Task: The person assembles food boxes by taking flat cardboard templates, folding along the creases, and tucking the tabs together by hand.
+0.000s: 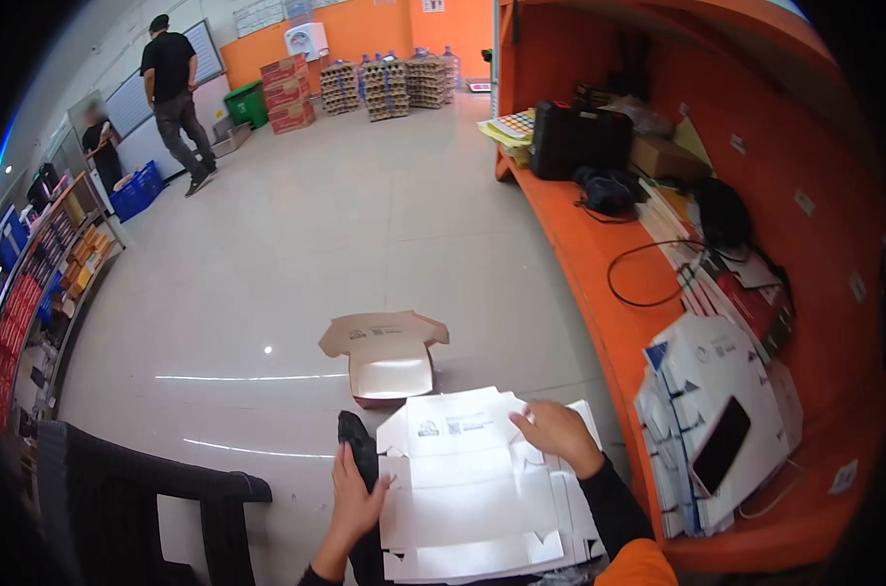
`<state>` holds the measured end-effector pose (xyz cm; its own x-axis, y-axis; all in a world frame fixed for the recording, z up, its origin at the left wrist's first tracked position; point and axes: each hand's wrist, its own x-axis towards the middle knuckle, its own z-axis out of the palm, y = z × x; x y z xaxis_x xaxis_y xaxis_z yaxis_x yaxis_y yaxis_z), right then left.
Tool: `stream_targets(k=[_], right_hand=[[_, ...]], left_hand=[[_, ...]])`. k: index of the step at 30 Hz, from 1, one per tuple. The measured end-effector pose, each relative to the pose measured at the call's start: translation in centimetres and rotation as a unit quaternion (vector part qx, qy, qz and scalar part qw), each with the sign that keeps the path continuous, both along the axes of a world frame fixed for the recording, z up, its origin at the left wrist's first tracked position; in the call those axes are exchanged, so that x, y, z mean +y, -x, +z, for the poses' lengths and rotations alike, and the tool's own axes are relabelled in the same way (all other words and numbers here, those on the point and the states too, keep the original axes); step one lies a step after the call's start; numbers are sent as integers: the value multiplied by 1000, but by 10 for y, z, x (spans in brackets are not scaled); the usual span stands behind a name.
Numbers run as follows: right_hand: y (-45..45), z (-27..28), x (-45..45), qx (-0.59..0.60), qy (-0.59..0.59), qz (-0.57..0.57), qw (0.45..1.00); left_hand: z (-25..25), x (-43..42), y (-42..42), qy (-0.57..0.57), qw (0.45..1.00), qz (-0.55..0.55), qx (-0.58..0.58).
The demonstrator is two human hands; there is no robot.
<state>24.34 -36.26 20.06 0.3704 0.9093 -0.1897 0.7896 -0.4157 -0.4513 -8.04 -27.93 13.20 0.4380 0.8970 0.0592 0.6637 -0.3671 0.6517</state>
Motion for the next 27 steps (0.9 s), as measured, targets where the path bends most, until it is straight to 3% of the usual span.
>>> stream_targets(k=[3,4,7,11,12,15,16,19,20,23,24,27], right_hand=[[25,-6,-78,-50,77,-76,993],[36,-16,-98,-42,80,-103,991],[68,-44,-133,-99,-41,-117,987],[95,-60,-146,-153,-97,-142,973],[100,-61,-145,-154,-105,-153,970],[103,-54,-146,-108,-130,-190,967],[103,-58,-144,-101,-139,-217,961],[95,-66,-138,-83,-140,-255,953],[95,-65,-137,-83,-135,-258,953],[97,-70,-134,-69,-139,-262,953],[99,-75,-134,-56,-151,-260,952],[97,-79,-135,-19,-178,-259,949]], left_hand=[[-14,-68,18,66,992,-8,109],[-10,-81,19,71,995,-12,71],[-10,-98,15,75,994,5,78],[-4,-103,12,97,993,-16,61],[-2,-106,10,50,992,-29,115],[8,-119,1,32,998,44,14],[4,-121,-2,-55,994,86,36],[-8,-106,7,33,989,135,-42],[-13,-103,8,-6,989,135,-53],[-12,-99,12,60,977,166,-120],[-8,-102,10,4,979,159,-125],[5,-106,9,19,976,178,-126]])
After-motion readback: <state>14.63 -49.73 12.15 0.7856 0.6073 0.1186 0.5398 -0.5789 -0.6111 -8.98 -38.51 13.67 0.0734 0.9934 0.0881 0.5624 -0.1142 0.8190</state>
